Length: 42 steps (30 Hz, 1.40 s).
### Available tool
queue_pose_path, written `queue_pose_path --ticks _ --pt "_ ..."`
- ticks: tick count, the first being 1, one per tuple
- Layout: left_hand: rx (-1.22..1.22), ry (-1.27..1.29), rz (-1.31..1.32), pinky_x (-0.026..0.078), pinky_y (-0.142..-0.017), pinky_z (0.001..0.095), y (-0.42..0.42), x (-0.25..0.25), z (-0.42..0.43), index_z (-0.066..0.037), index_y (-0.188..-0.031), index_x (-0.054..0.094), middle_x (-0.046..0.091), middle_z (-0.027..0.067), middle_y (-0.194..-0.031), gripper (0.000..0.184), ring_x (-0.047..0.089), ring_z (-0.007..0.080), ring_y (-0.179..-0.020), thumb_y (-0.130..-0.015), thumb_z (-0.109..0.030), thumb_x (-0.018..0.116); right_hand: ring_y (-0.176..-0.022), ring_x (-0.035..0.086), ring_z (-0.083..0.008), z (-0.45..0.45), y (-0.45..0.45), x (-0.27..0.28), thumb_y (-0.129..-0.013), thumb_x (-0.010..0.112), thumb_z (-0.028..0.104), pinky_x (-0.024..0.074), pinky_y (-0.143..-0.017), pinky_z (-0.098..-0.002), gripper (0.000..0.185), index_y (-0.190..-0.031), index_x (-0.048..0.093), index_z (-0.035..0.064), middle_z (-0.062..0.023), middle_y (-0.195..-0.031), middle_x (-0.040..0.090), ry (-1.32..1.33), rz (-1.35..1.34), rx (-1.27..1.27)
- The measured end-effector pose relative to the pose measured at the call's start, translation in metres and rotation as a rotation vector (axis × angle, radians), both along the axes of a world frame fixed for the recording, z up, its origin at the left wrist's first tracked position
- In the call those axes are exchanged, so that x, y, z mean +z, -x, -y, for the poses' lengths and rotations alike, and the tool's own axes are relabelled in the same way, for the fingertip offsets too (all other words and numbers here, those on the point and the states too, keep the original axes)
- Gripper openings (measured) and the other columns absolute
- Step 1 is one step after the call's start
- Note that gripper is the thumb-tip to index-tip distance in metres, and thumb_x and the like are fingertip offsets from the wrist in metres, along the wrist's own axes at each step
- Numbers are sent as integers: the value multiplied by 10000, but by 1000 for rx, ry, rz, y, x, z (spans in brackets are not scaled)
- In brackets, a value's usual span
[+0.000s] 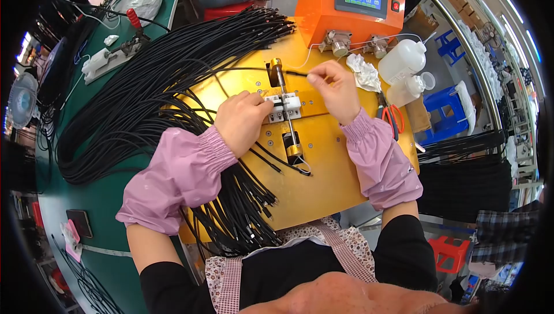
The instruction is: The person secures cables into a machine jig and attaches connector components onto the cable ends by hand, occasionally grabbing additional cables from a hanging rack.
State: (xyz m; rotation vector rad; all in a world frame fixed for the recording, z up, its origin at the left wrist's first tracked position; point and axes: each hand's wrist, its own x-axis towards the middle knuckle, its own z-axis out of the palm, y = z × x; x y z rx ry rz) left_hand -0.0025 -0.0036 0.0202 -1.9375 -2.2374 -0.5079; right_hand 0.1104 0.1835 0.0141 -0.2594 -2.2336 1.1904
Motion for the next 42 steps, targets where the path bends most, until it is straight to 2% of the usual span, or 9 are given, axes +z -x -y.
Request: queue_pose_path --ticks 7,12,16,22,26,29,33,36,42 --pt "80 274 500 448 -593 322 16 34 1 -44 -797 616 580 49 -736 131 550 257 -696 -693 -30 537 -671 456 -119 7 -2 -6 -723 576 -1 366 -602 -209 49 -768 595 7 -32 -781 529 21 153 121" --pt "-192 510 980 437 -603 316 29 50 7 -59 -838 632 577 54 -756 194 542 261 -685 -682 -14 527 -668 456 -118 -1 -3 -7 -727 569 -2 364 -586 -209 63 -779 601 12 -31 -784 528 63 112 145" --pt "-192 -160 303 431 -602 311 18 23 -1 -66 -871 614 557 56 -746 185 532 242 -664 -705 -45 533 -663 452 -124 10 -3 -6 -725 577 -1 363 -592 -212 63 -783 601 4 -30 -776 523 -93 183 197" --pt "-29 -49 7 425 -609 303 3 -11 -6 -51 -919 583 517 60 -712 198 508 218 -635 -729 -78 533 -647 464 -160 12 -5 -10 -702 584 33 380 -604 -240 39 -740 591 30 -38 -778 516 -299 81 171" --pt "-5 -117 -262 417 -605 293 -5 -13 -8 -30 -906 548 488 63 -688 179 486 198 -614 -746 -108 526 -632 481 -207 28 -7 1 -667 590 89 400 -622 -280 39 -673 566 58 -52 -757 517 -1155 85 -15" --pt "11 -72 -282 413 -622 288 -5 -12 -8 -41 -953 547 468 58 -712 208 471 196 -620 -758 -111 528 -632 494 -231 19 5 11 -656 568 130 410 -637 -315 54 -631 550 86 -56 -708 522 -1173 90 13" --pt "14 -34 -300 410 -640 285 -7 -12 -9 -51 -997 544 448 53 -736 236 456 194 -628 -770 -114 529 -621 576 -250 -27 83 16 -700 530 119 451 -587 -345 86 -648 593 91 -64 -651 595 -1227 332 -233" --pt "19 -41 -308 410 -639 286 -7 -12 -8 -48 -985 540 450 54 -737 224 458 194 -637 -771 -114 528 -639 618 -262 -37 128 11 -750 514 110 483 -575 -360 137 -696 636 76 -93 -704 631 -1218 656 -222" --pt "3 -74 -295 411 -632 287 -5 -13 -8 -51 -979 537 449 52 -730 217 457 191 -628 -773 -116 528 -663 613 -266 -46 137 8 -753 508 74 484 -588 -365 132 -761 639 62 -110 -766 626 -1157 612 -275"
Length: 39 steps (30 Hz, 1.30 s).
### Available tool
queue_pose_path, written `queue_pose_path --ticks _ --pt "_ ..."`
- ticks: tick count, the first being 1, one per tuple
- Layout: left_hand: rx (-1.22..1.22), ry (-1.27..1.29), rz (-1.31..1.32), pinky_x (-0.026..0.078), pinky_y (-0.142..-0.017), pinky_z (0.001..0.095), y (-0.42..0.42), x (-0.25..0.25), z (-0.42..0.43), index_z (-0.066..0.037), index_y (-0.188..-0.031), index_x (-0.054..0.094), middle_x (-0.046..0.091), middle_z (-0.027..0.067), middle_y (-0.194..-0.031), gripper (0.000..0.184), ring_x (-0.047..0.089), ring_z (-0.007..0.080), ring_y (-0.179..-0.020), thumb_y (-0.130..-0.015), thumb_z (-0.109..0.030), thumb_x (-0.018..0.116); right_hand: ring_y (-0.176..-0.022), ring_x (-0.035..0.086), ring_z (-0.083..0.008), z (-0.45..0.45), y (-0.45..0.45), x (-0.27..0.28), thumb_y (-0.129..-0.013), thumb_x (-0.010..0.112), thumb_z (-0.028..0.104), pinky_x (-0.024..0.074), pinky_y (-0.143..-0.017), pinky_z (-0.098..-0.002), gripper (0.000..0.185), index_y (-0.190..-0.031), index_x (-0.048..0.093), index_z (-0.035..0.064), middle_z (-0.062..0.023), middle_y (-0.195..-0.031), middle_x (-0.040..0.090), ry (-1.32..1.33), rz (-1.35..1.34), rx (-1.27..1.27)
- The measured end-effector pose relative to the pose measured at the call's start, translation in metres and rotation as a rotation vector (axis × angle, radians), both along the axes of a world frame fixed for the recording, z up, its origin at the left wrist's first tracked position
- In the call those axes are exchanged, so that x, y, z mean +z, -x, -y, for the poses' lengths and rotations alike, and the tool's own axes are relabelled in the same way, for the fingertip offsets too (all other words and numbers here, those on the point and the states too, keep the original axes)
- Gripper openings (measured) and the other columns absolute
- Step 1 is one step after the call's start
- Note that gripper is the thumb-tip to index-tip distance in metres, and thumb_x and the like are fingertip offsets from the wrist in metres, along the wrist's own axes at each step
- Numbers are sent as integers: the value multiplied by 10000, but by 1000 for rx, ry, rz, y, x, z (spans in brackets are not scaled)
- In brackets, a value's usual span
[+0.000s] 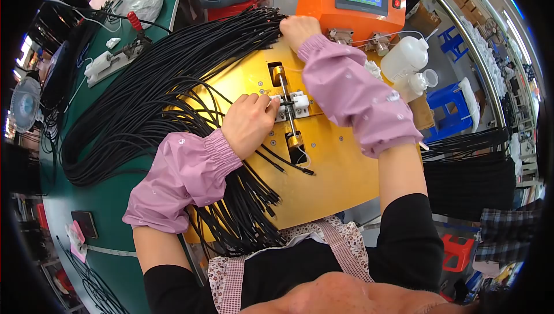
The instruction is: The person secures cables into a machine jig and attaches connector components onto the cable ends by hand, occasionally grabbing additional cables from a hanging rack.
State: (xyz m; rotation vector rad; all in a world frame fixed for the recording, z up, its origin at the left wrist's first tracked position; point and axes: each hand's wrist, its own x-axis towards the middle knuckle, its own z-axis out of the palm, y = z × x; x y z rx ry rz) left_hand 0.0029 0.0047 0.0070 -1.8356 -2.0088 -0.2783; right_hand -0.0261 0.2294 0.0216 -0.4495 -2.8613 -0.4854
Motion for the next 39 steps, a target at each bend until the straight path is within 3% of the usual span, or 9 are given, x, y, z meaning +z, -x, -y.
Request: queue_pose_path --ticks 4,9,19,20,24,26,30,35,39 --pt "2 -11 17 411 -626 285 2 0 0 -54 -978 535 448 50 -727 212 460 186 -626 -775 -114 534 -700 595 -238 10 -50 25 -780 504 98 480 -607 -336 150 -766 642 40 -90 -794 602 -15 -248 152" --pt "56 51 43 417 -614 290 3 3 2 -73 -963 547 475 44 -739 195 469 188 -625 -775 -126 548 -671 529 -221 27 -117 34 -724 559 10 437 -612 -302 104 -823 581 33 -43 -834 568 275 -452 367" --pt "-108 -113 43 441 -628 288 13 -2 -1 -79 -880 593 533 41 -782 132 499 197 -617 -751 -102 578 -646 491 -207 25 -142 7 -719 577 17 410 -603 -295 48 -762 565 36 -53 -772 529 482 -732 303" --pt "-107 -116 44 441 -628 288 13 4 -1 -79 -880 593 533 41 -782 132 499 197 -617 -751 -102 578 -652 484 -197 26 -141 6 -719 571 12 406 -611 -289 60 -776 571 31 -53 -785 536 662 -748 244" --pt "-22 606 561 438 -664 283 15 45 5 -52 -834 612 530 49 -794 100 508 190 -659 -743 -54 571 -684 468 -180 40 -140 -6 -719 562 6 395 -638 -276 81 -796 578 25 -50 -816 532 1220 -553 211" --pt "-79 499 597 434 -668 288 13 43 7 -63 -843 605 523 49 -789 111 503 195 -662 -741 -66 561 -719 469 -192 55 -139 -7 -715 559 12 391 -651 -272 71 -782 575 31 -56 -815 513 1138 -416 413" --pt "-231 163 708 421 -680 303 8 32 12 -95 -869 585 503 49 -773 144 488 211 -673 -734 -102 533 -749 465 -207 60 -139 -18 -708 555 10 385 -662 -272 59 -763 562 32 -58 -802 493 1001 -384 410" --pt "-110 -85 258 416 -674 300 12 4 0 -76 -869 569 494 56 -744 136 483 211 -661 -747 -107 519 -775 472 -211 60 -141 -16 -704 556 41 387 -673 -278 56 -754 566 62 -55 -800 497 959 -377 425" --pt "-1 16 92 410 -659 289 1 3 1 -71 -926 597 474 52 -765 170 466 201 -667 -766 -90 541 -781 487 -205 67 -145 2 -706 550 81 397 -682 -296 61 -752 588 92 -49 -808 512 260 -211 521"
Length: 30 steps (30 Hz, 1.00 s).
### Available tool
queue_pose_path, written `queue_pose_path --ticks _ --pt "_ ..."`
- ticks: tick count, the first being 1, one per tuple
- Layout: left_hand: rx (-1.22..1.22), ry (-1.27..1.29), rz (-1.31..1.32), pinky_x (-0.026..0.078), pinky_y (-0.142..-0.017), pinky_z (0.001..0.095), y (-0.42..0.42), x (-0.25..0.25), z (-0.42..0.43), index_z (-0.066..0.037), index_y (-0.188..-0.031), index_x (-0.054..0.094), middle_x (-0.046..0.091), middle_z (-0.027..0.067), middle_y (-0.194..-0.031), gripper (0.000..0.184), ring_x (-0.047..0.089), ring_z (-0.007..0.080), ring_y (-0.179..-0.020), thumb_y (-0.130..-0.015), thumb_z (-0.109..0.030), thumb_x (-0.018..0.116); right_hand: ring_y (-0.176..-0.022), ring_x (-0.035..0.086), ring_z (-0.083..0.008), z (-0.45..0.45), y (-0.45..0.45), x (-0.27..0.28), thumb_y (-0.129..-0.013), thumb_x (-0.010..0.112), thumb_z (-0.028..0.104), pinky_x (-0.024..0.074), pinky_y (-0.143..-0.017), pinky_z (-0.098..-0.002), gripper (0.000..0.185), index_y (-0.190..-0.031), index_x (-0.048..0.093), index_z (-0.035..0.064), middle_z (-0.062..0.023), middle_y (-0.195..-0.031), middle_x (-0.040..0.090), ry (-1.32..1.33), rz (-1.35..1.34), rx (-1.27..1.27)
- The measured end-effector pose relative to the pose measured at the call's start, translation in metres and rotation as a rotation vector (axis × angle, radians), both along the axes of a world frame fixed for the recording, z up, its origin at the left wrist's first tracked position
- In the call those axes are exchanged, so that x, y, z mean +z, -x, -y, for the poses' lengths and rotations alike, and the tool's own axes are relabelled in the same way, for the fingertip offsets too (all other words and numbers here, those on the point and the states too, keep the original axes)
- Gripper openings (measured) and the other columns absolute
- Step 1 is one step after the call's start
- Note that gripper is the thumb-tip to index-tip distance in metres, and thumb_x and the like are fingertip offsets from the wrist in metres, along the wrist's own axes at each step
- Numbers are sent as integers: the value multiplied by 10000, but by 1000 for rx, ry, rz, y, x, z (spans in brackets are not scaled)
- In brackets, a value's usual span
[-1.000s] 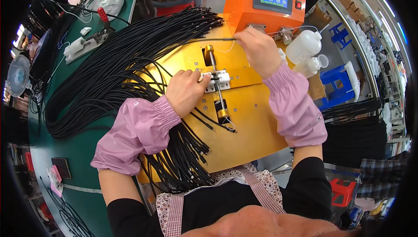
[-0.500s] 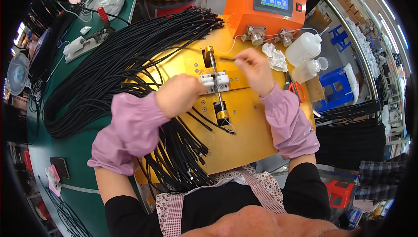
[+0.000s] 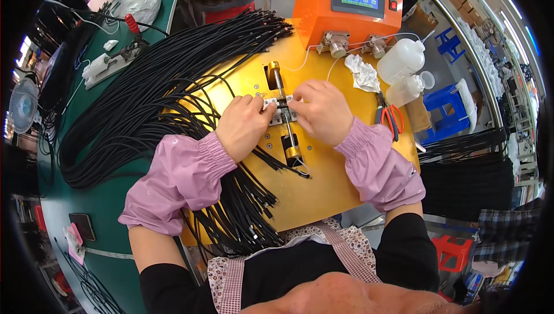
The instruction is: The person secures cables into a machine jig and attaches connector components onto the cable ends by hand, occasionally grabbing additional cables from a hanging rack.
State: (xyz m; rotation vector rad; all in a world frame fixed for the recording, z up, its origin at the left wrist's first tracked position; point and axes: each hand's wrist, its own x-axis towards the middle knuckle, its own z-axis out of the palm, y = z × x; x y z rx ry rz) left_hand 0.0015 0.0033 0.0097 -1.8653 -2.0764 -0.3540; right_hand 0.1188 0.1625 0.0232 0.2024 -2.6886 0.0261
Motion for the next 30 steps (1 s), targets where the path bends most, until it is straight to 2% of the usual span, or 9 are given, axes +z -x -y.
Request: queue_pose_path --ticks 3,5,8,10,15,18,20,25,30 --pt "14 9 -32 408 -656 289 0 1 0 -75 -953 581 460 50 -757 190 459 196 -659 -769 -101 543 -770 506 -195 -14 20 5 -709 550 122 401 -689 -305 75 -754 608 105 -39 -785 541 -25 -17 -28" --pt "17 16 -62 407 -653 289 -2 0 -1 -79 -981 566 446 49 -750 212 452 191 -652 -772 -113 545 -739 543 -207 -28 57 9 -717 549 130 423 -673 -319 107 -757 638 87 -40 -766 585 -207 -100 -214" --pt "10 10 -48 407 -654 288 -3 -1 -2 -77 -982 562 447 49 -752 214 452 191 -652 -771 -111 545 -721 591 -223 -49 120 0 -737 532 131 464 -635 -336 95 -757 624 120 -46 -779 605 -280 26 -375" --pt "12 1 -36 408 -655 287 -2 -1 -1 -75 -983 558 449 48 -755 215 452 191 -653 -771 -109 545 -683 621 -246 -55 149 -3 -769 515 126 484 -577 -371 111 -784 621 99 -78 -748 631 -301 335 -517" --pt "-23 -39 -40 404 -654 308 -1 -1 -2 -36 -860 531 469 77 -745 134 460 209 -642 -759 -124 520 -671 631 -254 -60 157 -3 -784 524 145 487 -551 -382 105 -789 602 75 -112 -733 643 -288 220 -492" --pt "-29 -38 -3 404 -657 309 0 -2 -1 -39 -856 533 470 75 -747 129 460 209 -649 -761 -125 521 -679 624 -251 -50 128 25 -771 549 149 484 -557 -357 90 -793 592 73 -79 -735 631 -327 193 -587" --pt "-38 -33 28 404 -661 310 1 -1 -1 -42 -852 534 471 73 -749 123 461 210 -655 -764 -127 521 -673 603 -237 -50 97 34 -760 569 125 472 -573 -326 60 -783 572 70 -50 -732 602 -221 -79 -423" --pt "2 69 54 408 -641 282 5 5 0 -78 -933 598 466 42 -738 184 453 185 -649 -750 -85 575 -609 502 -194 -41 27 38 -742 593 57 425 -578 -286 101 -836 575 25 -52 -741 535 -4 -177 -70" --pt "-31 28 55 414 -628 278 10 5 0 -89 -914 614 483 43 -736 181 457 184 -631 -735 -78 590 -641 497 -212 -31 -5 32 -741 575 21 423 -613 -275 21 -757 574 8 -77 -772 544 372 -183 -193"
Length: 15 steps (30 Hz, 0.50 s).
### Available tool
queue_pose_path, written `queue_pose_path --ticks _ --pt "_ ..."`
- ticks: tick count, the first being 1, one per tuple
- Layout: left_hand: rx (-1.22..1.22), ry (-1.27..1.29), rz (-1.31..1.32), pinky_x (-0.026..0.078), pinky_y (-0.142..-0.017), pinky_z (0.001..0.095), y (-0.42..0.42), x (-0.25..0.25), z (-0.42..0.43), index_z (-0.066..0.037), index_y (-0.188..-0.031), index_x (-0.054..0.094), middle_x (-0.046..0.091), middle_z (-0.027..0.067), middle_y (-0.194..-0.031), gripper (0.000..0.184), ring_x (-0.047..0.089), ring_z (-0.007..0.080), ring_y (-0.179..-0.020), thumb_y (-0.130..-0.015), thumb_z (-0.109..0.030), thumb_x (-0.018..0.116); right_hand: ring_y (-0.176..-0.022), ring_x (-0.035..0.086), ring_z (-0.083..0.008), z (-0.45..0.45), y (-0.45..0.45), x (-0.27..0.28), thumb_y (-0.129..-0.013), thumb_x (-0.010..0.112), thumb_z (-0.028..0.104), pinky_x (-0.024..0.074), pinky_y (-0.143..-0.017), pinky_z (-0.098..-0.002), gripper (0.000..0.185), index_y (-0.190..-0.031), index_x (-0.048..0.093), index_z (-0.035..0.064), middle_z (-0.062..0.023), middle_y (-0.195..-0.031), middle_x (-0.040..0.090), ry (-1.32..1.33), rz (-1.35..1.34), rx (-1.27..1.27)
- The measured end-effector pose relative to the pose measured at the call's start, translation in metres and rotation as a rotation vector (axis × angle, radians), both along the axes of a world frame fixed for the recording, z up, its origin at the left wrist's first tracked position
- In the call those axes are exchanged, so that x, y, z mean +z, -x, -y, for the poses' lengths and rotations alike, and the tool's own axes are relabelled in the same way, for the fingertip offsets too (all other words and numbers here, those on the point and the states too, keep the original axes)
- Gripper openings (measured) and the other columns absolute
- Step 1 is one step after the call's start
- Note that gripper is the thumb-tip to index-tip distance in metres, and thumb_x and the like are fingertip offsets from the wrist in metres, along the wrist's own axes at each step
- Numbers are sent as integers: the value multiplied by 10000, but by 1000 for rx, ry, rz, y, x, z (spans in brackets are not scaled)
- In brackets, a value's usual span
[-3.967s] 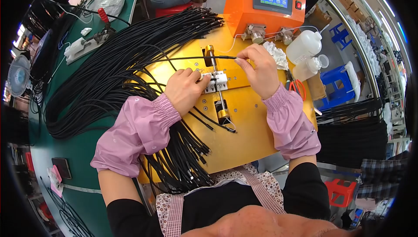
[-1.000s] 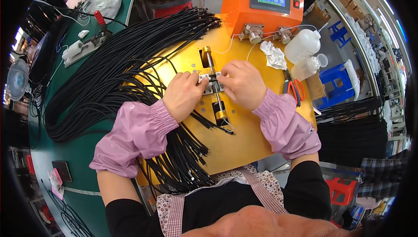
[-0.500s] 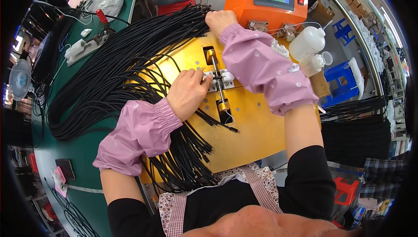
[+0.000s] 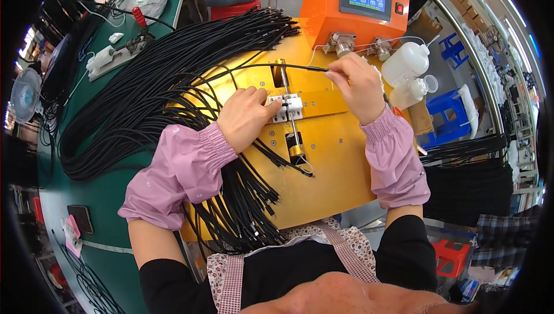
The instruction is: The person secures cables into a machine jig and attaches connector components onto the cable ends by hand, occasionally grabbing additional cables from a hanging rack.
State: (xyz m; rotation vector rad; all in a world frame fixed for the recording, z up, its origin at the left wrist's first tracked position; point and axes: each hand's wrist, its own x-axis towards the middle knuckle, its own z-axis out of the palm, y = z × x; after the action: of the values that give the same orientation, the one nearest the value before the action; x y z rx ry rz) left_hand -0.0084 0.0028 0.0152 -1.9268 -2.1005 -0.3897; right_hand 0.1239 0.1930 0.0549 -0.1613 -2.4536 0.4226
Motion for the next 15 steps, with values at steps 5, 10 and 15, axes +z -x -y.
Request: queue_pose_path --ticks 5,10,15 --pt "-96 -71 9 421 -632 271 7 -3 -1 -85 -892 618 507 45 -765 163 479 181 -641 -733 -63 588 -660 491 -183 -5 6 -20 -742 561 3 406 -608 -256 40 -775 584 9 -59 -773 541 180 -138 -130" --pt "-283 665 696 423 -660 266 15 55 16 -78 -883 616 524 40 -788 156 501 175 -688 -736 -42 578 -683 472 -145 9 11 -38 -743 545 2 394 -612 -253 59 -790 580 16 -41 -791 526 671 36 118" --pt "-260 105 608 419 -708 268 -2 38 12 -82 -879 611 529 40 -814 155 512 176 -744 -743 -25 564 -729 462 -185 24 9 -50 -725 552 -3 382 -639 -247 91 -806 576 32 -60 -839 480 485 170 248"
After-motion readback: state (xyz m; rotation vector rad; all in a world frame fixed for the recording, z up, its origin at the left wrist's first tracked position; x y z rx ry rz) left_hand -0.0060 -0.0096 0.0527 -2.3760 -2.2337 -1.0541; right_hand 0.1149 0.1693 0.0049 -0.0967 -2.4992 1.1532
